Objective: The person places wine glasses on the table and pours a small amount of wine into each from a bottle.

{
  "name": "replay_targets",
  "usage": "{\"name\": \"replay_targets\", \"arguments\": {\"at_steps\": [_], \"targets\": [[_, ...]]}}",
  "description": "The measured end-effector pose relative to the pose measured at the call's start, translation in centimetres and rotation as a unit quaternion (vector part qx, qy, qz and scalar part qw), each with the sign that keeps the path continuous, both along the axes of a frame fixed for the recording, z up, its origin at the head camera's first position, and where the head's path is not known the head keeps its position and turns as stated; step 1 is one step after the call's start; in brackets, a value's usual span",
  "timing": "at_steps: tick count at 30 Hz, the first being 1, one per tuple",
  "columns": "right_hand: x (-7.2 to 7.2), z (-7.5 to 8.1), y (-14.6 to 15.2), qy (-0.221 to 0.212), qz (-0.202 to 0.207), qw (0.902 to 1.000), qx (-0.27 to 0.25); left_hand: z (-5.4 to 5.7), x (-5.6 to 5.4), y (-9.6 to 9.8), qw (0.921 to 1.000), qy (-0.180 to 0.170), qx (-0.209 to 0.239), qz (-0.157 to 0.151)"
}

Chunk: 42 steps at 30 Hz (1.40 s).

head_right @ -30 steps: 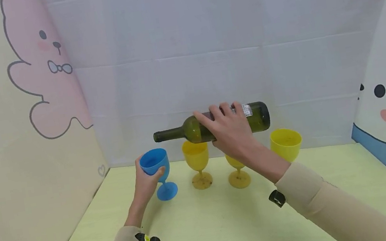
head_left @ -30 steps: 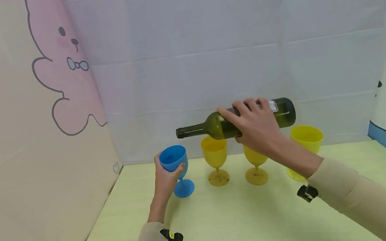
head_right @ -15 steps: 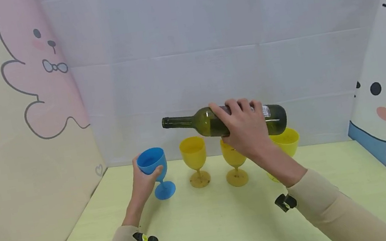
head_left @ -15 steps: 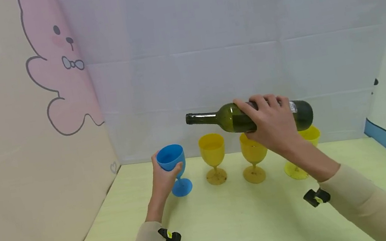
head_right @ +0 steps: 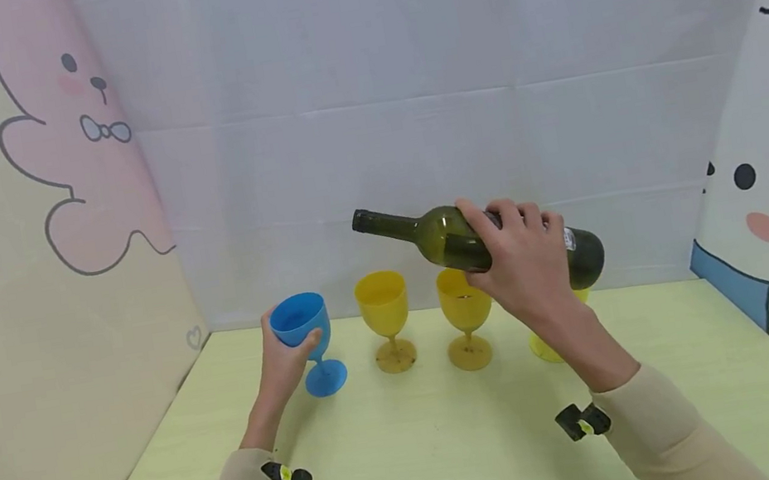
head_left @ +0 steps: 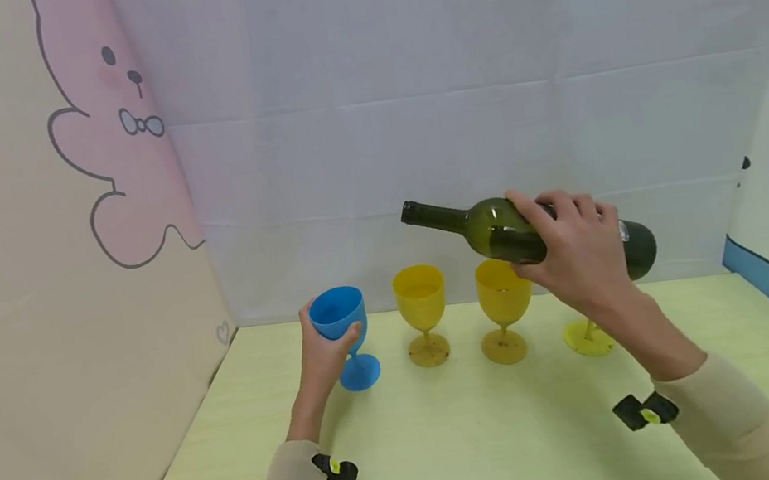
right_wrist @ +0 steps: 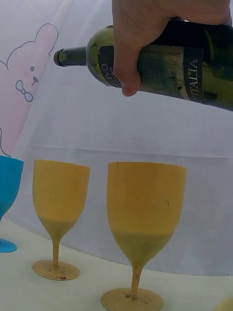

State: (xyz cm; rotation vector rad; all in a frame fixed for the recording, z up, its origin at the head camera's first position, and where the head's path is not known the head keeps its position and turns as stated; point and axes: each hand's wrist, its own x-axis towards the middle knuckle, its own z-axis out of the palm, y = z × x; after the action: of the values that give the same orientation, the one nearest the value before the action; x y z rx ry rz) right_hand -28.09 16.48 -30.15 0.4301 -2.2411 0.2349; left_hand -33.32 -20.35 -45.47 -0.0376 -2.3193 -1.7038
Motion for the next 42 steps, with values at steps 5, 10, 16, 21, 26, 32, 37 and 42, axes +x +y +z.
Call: {"name": "replay_targets", "arguments": {"at_steps": [5,10,16,21,26,32,37,42], "targets": [[0.5,-0.3,0.9,-0.005,-0.004,0.9995,-0.031,0.0,-0.1,0.1,1.0000,-0.004,-0.002,0.000],[1.1,-0.6,1.8,-0.025,-0.009,0.9972,-0.070,-0.1,-0.1,0.1,1.0000,-0.007,-0.003,0.002],[1.8,-1.0,2.9,-0.051,-0.020,0.9911,-0.121,-0.1,-0.3,0.1,0.9999,-0.010,-0.004,0.001],[2.0,-1.8,3.8,-0.067,-0.024,0.9853,-0.156,0.0,-0.2,0.3,0.9999,-0.009,-0.006,0.001],[2.1,-2.8,4.8,-0.074,-0.036,0.9773,-0.195,0.0,-0.2,0.4,0.9999,-0.007,-0.007,0.000],[2.4,-3.9,5.9,-0.075,-0.044,0.9674,-0.238,0.0,-0.2,0.5,0.9999,-0.009,-0.006,-0.003],[3.0,-4.7,6.9,-0.089,-0.062,0.9576,-0.267,0.0,-0.1,0.3,0.9999,-0.011,-0.008,0.002],[3.1,-5.1,8.0,-0.103,-0.070,0.9466,-0.297,0.1,-0.1,0.1,0.9999,-0.011,-0.009,0.008]]}}
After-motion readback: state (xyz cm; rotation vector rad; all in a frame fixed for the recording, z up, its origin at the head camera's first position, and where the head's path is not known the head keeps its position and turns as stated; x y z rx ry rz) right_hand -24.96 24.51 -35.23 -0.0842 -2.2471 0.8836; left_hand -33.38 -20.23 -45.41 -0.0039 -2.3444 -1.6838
